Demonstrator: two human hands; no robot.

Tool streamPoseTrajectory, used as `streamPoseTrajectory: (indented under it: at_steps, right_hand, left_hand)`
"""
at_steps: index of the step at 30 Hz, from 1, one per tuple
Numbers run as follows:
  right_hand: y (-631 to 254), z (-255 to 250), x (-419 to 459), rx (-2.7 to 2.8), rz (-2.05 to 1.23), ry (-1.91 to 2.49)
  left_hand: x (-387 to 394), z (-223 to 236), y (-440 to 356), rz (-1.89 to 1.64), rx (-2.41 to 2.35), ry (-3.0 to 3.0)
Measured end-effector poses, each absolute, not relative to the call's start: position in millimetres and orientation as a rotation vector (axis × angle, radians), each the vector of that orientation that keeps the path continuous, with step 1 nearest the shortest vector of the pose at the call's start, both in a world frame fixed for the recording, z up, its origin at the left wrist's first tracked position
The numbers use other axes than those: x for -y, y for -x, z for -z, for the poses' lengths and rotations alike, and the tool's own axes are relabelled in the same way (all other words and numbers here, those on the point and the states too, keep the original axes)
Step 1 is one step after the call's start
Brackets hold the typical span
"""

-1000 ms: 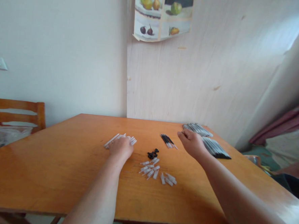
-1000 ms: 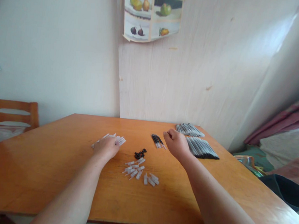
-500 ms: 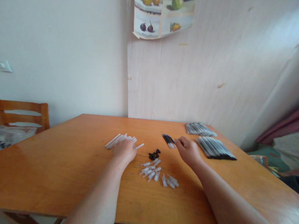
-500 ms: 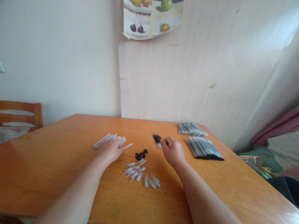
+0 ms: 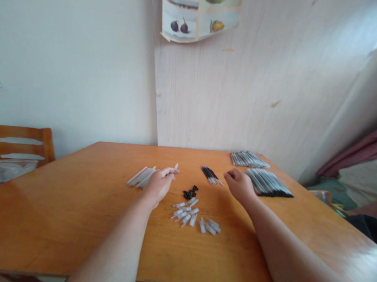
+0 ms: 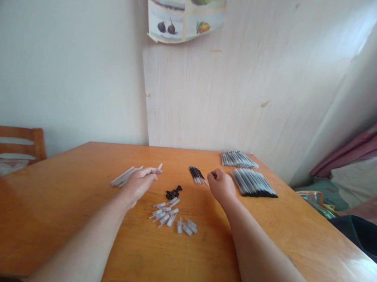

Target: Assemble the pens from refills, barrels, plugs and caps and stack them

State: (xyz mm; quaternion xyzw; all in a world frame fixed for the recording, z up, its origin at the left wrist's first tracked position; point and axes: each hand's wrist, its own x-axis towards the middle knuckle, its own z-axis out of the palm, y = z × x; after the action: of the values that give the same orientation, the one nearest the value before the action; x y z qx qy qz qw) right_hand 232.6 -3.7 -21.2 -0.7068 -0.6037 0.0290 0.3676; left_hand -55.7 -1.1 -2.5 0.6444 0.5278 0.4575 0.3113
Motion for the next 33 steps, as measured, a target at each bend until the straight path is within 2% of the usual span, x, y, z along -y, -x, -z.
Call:
streamPoseTrajectory:
  at_steps: [5,14,33]
  right_hand:
    - [-240,28,-3,1.654,-0.168,2.008]
    - [-227,24,-3,1.694,-0.168,2.201]
    - [-247,32,-26,1.706,-0.325,2.352]
  left_hand:
    - [5,-1,50,-1.226,-1.254,-1.499]
    - [0,8,49,-1.267,-1.167,-1.552]
    - [1,7,46,-1.308,-1.203,-1.565]
